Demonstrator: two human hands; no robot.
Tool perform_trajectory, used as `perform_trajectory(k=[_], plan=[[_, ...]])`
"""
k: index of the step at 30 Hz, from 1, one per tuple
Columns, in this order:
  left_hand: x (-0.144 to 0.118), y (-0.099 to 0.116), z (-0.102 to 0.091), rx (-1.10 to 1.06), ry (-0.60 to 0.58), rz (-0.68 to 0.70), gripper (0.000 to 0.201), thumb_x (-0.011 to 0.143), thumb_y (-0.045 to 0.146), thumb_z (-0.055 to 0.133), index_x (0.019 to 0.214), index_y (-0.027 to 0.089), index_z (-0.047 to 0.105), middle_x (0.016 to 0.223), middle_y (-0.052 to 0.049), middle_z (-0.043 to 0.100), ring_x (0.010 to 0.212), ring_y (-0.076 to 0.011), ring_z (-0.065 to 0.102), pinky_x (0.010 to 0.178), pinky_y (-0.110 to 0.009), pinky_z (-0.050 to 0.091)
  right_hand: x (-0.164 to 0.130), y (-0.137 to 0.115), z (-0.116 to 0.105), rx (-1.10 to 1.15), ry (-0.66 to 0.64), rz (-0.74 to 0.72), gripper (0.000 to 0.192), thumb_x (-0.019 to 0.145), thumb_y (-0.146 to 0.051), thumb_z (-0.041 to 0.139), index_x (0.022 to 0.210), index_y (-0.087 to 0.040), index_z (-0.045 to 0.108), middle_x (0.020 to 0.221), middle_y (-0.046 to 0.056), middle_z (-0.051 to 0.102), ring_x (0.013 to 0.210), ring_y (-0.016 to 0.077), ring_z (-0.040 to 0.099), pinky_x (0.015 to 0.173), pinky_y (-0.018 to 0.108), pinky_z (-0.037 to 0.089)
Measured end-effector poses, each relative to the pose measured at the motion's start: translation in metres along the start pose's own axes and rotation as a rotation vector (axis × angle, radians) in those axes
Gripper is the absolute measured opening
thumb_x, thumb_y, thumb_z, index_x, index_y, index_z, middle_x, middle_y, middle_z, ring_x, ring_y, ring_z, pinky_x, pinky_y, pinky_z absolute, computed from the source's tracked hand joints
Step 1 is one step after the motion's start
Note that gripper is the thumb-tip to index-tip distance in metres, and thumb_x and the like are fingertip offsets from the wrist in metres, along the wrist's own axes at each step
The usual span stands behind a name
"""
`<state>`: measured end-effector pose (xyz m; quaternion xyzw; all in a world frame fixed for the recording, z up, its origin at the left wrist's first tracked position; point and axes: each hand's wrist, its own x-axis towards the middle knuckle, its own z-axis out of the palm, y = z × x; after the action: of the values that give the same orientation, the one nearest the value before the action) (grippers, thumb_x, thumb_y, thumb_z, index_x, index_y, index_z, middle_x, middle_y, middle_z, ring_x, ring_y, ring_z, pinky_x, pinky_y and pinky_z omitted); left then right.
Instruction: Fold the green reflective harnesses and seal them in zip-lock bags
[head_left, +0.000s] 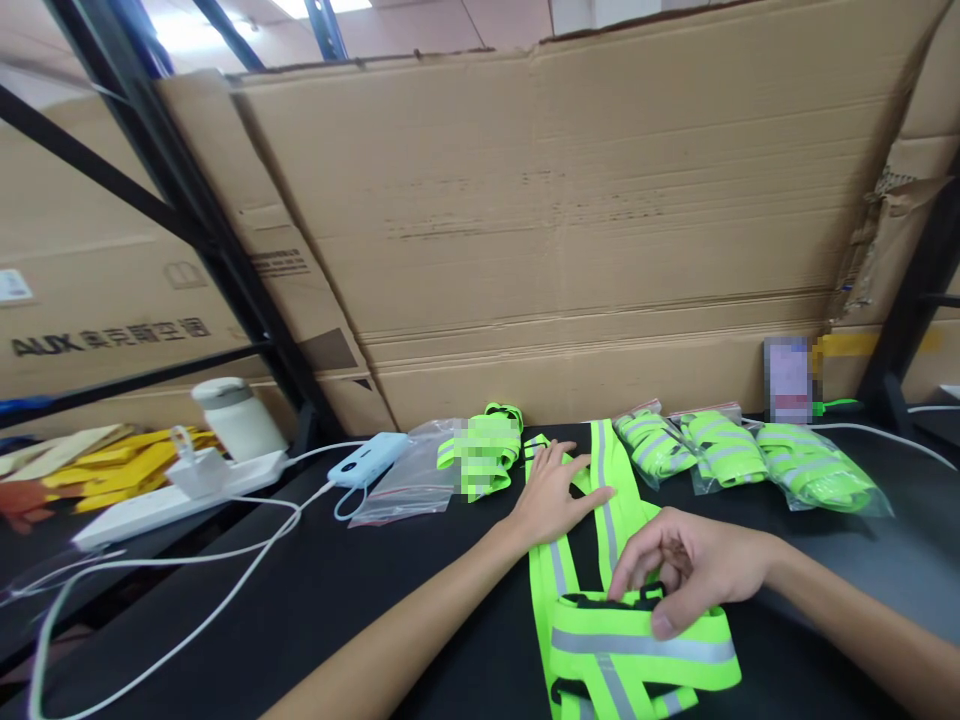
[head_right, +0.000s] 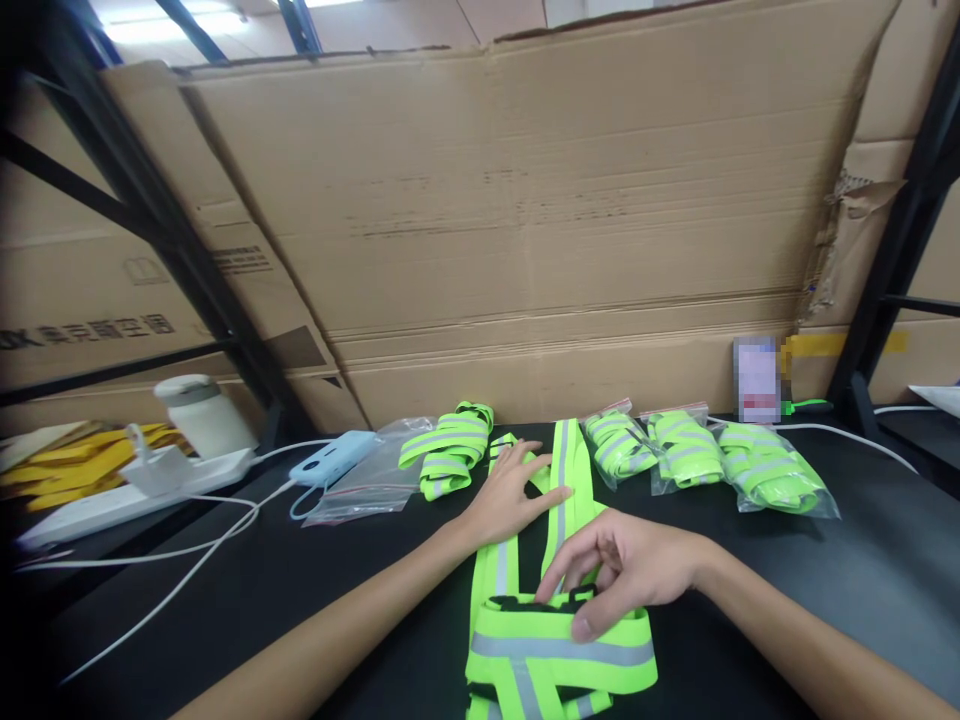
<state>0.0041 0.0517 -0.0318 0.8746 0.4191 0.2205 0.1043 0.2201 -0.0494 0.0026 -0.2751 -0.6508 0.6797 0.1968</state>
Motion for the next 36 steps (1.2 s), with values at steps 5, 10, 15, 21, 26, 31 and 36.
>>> perform_trajectory(k=[5, 10, 15, 21, 26, 31, 36], plan=[[0.003, 0.002, -0.003, -0.424, -0.003, 0.202, 0.036, 0.097, 0.045, 0.054, 0.124, 0.021, 0.057, 0.129, -0.011, 0.059, 0.117, -0.0254, 0.058, 0.102, -0.038, 0.046, 0.002, 0.008, -0.002, -0.002, -0.035, 0.035, 0.061, 0.055, -0.032, 0.097, 0.111, -0.016, 0.076, 0.085, 0.0, 0.067, 0.052, 0.0007, 0.042, 0.043, 0.011, 0.03], [0.008, 0.005, 0.001, -0.753, -0.035, 0.133, 0.025, 0.094, 0.043, 0.059, 0.093, 0.02, 0.049, 0.084, 0.001, 0.054, 0.079, -0.0146, 0.054, 0.075, -0.026, 0.045, 0.002, 0.01, -0.002, 0.011, -0.041, 0.025, 0.06, 0.055, -0.031, 0.097, 0.109, -0.015, 0.077, 0.086, 0.001, 0.069, 0.055, 0.0026, 0.05, 0.045, 0.012, 0.036], [0.009, 0.006, 0.002, -0.963, -0.056, -0.017, 0.041, 0.085, 0.051, 0.07, 0.09, 0.022, 0.041, 0.068, 0.008, 0.047, 0.057, -0.0082, 0.042, 0.057, -0.02, 0.034, 0.002, 0.008, 0.001, 0.033, -0.036, 0.047, 0.061, 0.053, -0.03, 0.098, 0.109, -0.016, 0.077, 0.085, 0.001, 0.069, 0.054, 0.0026, 0.051, 0.045, 0.011, 0.037], [0.011, 0.002, -0.003, -0.817, 0.244, -0.157, 0.039, 0.073, 0.041, 0.082, 0.085, 0.02, 0.051, 0.061, 0.006, 0.057, 0.057, -0.0111, 0.052, 0.058, -0.022, 0.036, -0.003, 0.002, -0.001, 0.042, -0.034, 0.022, 0.057, 0.054, -0.023, 0.097, 0.107, -0.017, 0.078, 0.084, 0.0, 0.067, 0.054, 0.0022, 0.049, 0.044, 0.01, 0.035], [0.014, -0.002, -0.005, -0.652, 0.389, -0.18, 0.024, 0.076, 0.04, 0.078, 0.08, 0.017, 0.072, 0.086, -0.005, 0.074, 0.078, -0.0212, 0.066, 0.069, -0.031, 0.048, -0.009, -0.001, -0.009, -0.005, 0.008, -0.003, 0.052, 0.061, -0.028, 0.095, 0.109, -0.017, 0.077, 0.084, -0.002, 0.063, 0.049, -0.0007, 0.037, 0.044, 0.012, 0.029], [0.01, 0.003, -0.006, -0.47, 0.341, -0.029, 0.026, 0.092, 0.039, 0.063, 0.107, 0.021, 0.075, 0.11, -0.007, 0.075, 0.103, -0.0256, 0.067, 0.094, -0.039, 0.05, -0.006, 0.002, -0.006, -0.076, -0.02, 0.031, 0.048, 0.074, -0.039, 0.086, 0.115, -0.015, 0.076, 0.078, 0.0, 0.063, 0.055, 0.0032, 0.045, 0.051, 0.015, 0.037], [0.005, 0.007, -0.009, -0.053, 0.112, 0.234, 0.043, 0.103, 0.04, 0.047, 0.143, 0.026, 0.05, 0.125, -0.008, 0.066, 0.113, -0.026, 0.06, 0.101, -0.043, 0.045, -0.004, 0.002, -0.003, -0.149, -0.044, 0.049, 0.045, 0.081, -0.039, 0.081, 0.119, -0.016, 0.075, 0.069, -0.002, 0.059, 0.053, 0.0039, 0.04, 0.05, 0.016, 0.033]])
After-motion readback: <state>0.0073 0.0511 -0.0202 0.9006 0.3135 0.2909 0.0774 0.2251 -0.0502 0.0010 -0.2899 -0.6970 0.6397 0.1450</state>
